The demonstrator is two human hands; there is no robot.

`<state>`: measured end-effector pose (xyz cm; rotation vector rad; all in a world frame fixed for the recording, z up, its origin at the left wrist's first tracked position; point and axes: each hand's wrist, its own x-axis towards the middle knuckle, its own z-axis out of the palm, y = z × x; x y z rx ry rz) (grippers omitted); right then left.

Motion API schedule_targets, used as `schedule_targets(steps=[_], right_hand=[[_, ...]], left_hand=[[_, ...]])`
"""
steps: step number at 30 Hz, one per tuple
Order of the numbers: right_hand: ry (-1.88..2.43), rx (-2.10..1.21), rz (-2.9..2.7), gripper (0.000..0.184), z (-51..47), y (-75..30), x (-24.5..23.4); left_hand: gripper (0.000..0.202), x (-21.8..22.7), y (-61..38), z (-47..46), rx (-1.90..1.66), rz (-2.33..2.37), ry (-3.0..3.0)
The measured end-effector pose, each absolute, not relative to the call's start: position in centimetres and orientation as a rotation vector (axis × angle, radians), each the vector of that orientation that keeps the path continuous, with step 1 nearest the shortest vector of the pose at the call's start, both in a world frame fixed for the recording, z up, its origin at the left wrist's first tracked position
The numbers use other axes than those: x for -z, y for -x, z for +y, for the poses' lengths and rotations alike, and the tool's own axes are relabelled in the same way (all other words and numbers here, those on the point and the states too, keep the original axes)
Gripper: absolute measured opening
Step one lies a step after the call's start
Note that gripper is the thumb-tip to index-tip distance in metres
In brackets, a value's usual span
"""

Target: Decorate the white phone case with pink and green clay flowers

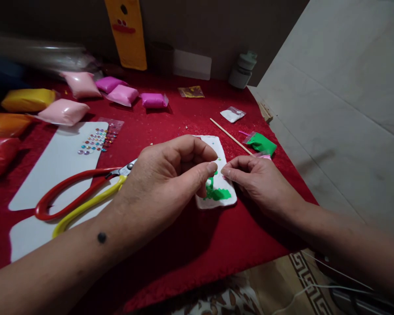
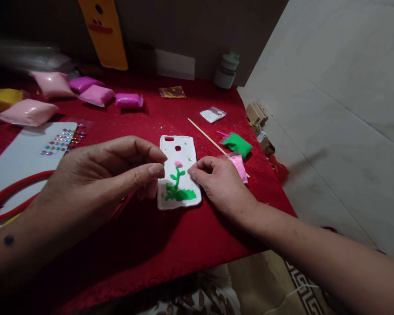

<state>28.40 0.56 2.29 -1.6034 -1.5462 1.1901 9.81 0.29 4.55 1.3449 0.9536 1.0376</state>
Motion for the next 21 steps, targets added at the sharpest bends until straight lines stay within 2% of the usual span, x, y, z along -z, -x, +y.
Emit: schedule_targets(steps=[5, 11, 16, 21], right_hand=[[1.559, -1.228, -1.466, 0.007, 0.5, -28.3, -2.2], [1.568, -1.188, -1.516, 0.011, 0.1, -28.3, -2.5], [1.573, -0.992, -1.674, 0.005, -0.7, -28.7, -2.5], [1.475, -0.784, -1.832, 0.005, -1.3, -29.3, -2.5]], left_hand=[[0.004, -4.4, -9.7, 0.3, -1.037, 0.954, -1.367], [0.005, -4.5, -9.6, 0.5, -1.067, 0.98, -1.352], [0.004, -5.7, -9.2, 0.8, -1.104, 1.15, -1.418], [0.004, -7.5, -7.3, 0.3, -1.127, 1.418, -1.789]])
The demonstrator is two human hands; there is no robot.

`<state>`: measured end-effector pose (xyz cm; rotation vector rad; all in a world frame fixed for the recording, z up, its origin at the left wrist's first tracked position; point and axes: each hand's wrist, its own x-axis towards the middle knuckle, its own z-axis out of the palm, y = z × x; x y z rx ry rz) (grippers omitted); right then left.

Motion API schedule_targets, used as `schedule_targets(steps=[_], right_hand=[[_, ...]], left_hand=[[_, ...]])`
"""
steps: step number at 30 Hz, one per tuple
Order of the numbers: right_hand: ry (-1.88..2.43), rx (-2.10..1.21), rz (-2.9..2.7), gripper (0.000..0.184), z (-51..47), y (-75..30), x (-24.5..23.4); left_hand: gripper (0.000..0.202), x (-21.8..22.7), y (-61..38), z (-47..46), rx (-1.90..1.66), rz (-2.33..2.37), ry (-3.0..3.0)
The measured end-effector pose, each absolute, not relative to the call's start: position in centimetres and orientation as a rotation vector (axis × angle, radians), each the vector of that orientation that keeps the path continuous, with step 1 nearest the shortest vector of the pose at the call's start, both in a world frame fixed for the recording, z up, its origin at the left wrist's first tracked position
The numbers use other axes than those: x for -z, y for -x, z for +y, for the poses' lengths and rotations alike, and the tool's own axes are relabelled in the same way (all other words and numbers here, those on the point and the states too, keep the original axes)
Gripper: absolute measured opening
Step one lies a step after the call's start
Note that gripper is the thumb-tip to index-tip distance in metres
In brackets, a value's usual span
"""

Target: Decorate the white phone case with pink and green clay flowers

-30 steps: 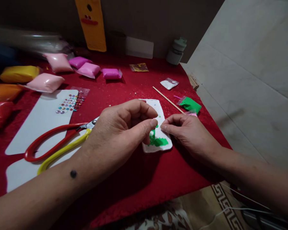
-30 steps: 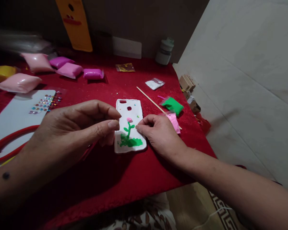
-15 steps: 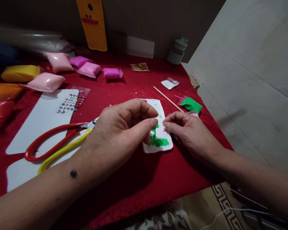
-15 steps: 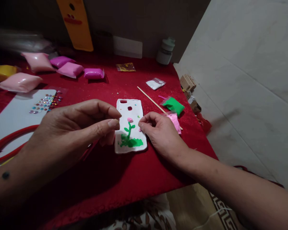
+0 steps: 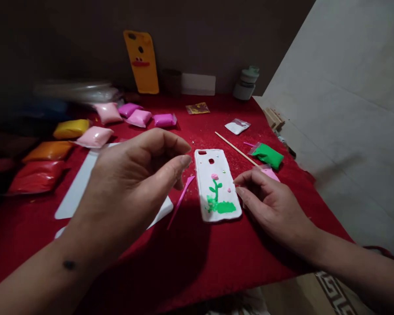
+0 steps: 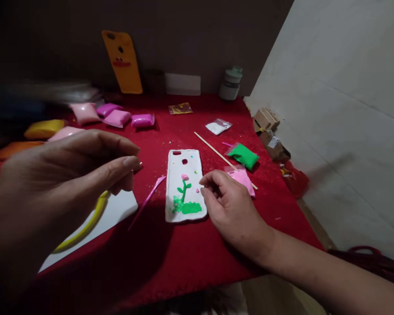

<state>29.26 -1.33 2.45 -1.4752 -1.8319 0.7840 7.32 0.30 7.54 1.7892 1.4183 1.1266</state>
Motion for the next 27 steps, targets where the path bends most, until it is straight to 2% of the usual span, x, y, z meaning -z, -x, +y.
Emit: schedule_targets(steps=[4, 11, 16, 19, 22, 27], right_hand=[[1.335, -0.695, -1.889, 0.006, -0.8, -29.6, -3.3], [1.239, -0.607, -1.813, 0.007, 1.3, -29.9, -4.2], [1.106, -0.42, -1.942, 0.011, 2.2, -30.6, -2.9], [1.06, -0.418, -2.03, 0.018, 2.4, -31.0, -2.3], [1.035, -0.431, -2.062, 0.022, 2.5, -31.2, -2.0], [1.0, -0.5, -2.118, 0.031, 2.3, -31.4, -1.5]], left_hand=[[0.008, -7.1, -5.4, -1.0, -0.829, 1.549, -2.17], [0.022, -3.0, -7.3, -4.1, -0.113, 1.819, -2.701], [0.036, -3.6, -9.9, -3.8, 0.276, 1.97, -2.697], [0.039, -4.1, -10.4, -3.3, 0.337, 2.02, -2.601], [0.032, -3.9, -9.8, -3.2, 0.298, 2.089, -2.532], [0.016, -3.6, -7.6, -4.1, -0.07, 2.176, -2.594]])
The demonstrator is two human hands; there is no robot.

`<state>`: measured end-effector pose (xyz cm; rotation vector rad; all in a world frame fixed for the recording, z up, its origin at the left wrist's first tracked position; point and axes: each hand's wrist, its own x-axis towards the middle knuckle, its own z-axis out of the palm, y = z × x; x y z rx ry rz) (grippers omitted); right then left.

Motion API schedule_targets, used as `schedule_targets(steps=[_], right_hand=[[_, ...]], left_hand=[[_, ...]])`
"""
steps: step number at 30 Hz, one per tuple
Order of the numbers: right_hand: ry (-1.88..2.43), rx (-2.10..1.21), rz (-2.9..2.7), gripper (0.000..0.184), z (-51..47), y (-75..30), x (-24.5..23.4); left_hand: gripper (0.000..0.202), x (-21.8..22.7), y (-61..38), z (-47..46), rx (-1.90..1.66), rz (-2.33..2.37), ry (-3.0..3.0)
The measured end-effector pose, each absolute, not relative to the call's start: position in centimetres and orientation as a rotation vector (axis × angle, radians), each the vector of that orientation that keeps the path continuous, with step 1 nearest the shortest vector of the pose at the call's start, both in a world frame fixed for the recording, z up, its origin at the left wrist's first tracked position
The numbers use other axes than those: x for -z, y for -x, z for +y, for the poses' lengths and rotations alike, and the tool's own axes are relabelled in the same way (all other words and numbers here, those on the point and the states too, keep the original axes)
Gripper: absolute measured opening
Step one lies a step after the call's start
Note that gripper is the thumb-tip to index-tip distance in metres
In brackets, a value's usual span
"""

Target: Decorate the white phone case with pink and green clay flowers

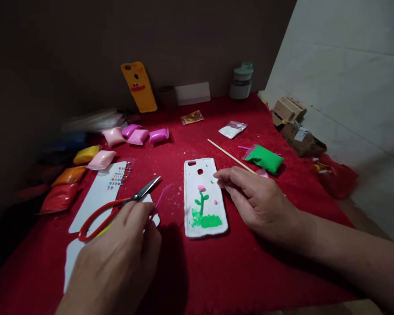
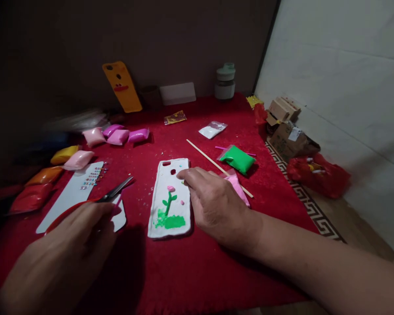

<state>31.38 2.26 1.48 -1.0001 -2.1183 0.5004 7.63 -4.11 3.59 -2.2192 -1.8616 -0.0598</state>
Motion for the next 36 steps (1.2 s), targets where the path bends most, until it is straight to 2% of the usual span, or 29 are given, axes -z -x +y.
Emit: schedule_targets(steps=[4, 7, 9, 14, 26, 31, 36], right_hand=[[0.972, -0.475, -2.111, 0.035, 2.3, -31.4, -1.3], [0.986, -0.472, -2.113, 0.03, 2.3, -31.4, -1.4], [1.013, -0.479, -2.117, 0.027, 2.3, -31.5, -1.5], [1.06, -0.506, -2.121, 0.027, 2.2, -31.6, -1.5], [1.028, -0.487, -2.111, 0.027, 2.0, -31.5, -1.6], [1.061, -0.481, -2.128, 0.023, 2.0, -31.6, -1.7], [1.056, -0.468, -2.134, 0.02, 2.1, -31.7, -1.6]], left_hand=[[0.023, -3.7, -7.1, -5.0, 0.114, -1.713, 2.501], [0.051, -3.2, -7.7, -5.7, 0.075, -1.626, 2.605], [0.06, -2.8, -8.4, -6.0, 0.163, -1.607, 2.605], [0.061, -2.3, -9.9, -6.3, 0.301, -1.517, 2.618], [0.059, -2.3, -10.2, -5.2, 0.206, -1.335, 2.408], [0.061, -1.9, -10.8, -4.9, 0.375, -1.397, 2.397], [0.065, -1.9, -11.0, -5.1, 0.39, -1.442, 2.381]])
